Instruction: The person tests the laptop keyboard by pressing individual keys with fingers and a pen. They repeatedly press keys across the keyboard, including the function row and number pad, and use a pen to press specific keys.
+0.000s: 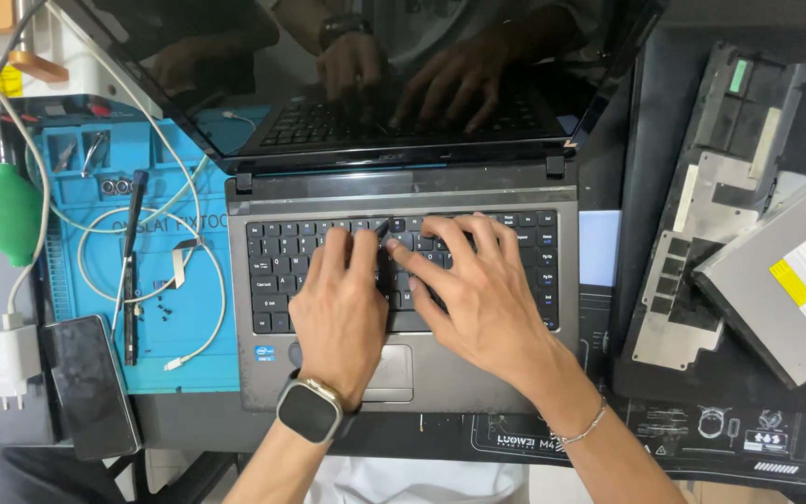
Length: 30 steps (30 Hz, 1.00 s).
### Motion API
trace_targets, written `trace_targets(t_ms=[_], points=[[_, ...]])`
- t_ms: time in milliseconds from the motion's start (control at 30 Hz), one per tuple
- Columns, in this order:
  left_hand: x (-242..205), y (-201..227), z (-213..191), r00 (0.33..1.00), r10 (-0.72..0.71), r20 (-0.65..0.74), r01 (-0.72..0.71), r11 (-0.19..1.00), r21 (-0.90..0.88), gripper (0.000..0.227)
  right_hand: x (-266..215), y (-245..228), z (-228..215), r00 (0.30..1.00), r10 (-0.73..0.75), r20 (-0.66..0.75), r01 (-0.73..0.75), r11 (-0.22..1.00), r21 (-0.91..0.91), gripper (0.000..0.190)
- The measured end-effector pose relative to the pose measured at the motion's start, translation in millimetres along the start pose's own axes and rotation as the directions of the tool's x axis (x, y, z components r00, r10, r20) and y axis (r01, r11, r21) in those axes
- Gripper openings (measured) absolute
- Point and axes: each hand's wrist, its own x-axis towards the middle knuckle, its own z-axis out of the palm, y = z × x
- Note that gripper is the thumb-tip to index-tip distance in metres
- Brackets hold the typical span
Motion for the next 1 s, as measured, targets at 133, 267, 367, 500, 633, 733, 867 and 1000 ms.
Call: trace_targets(t_ms=[133,267,367,500,633,733,867,1000], points=[[7.0,-4.6,-6.7,0.986,-0.152,0.074,0.158,0.983,-0.094,0.017,-0.9,-1.4,-0.5,1.000,-0.002,0.005,0.002,1.000,-0.002,0.042],[29.3,-15.2,-19.8,0.971,-0.189,0.146,0.222,0.937,-0.268,0.007,0.1,0.7,0.1,1.000,0.005,0.007,-0.005,1.000,0.006,0.044],[42.8,-21.6,-27.6,0.930,-0.223,0.291,0.309,0.905,-0.294,0.009,-1.0,1.1,1.9,1.000,0.023,0.014,-0.023,0.999,0.022,0.047],[50.2,-20.8,-35.7,0.946,-0.130,0.298,0.197,0.958,-0.208,0.007,-1.7,-0.2,2.6,1.000,0.018,0.017,-0.018,1.000,0.000,0.052],[51.1,-13.6,-41.2,0.968,-0.004,0.251,0.030,0.994,-0.103,0.007,-1.0,-0.5,3.1,1.000,0.021,0.016,-0.021,1.000,-0.011,0.051],[55.1,-13.0,-43.3,0.961,0.028,0.275,-0.007,0.997,-0.077,0.014,-0.4,-0.2,3.0,0.999,0.032,0.020,-0.032,0.999,-0.012,0.052],[61.6,-20.7,-44.6,0.941,0.042,0.335,-0.016,0.997,-0.078,0.008,0.6,-2.1,2.4,1.000,0.025,0.014,-0.025,1.000,-0.016,0.053],[60.1,-20.6,-42.0,0.949,0.058,0.308,-0.035,0.996,-0.079,0.009,-0.4,-2.5,1.5,1.000,0.017,0.021,-0.017,1.000,-0.024,0.052]])
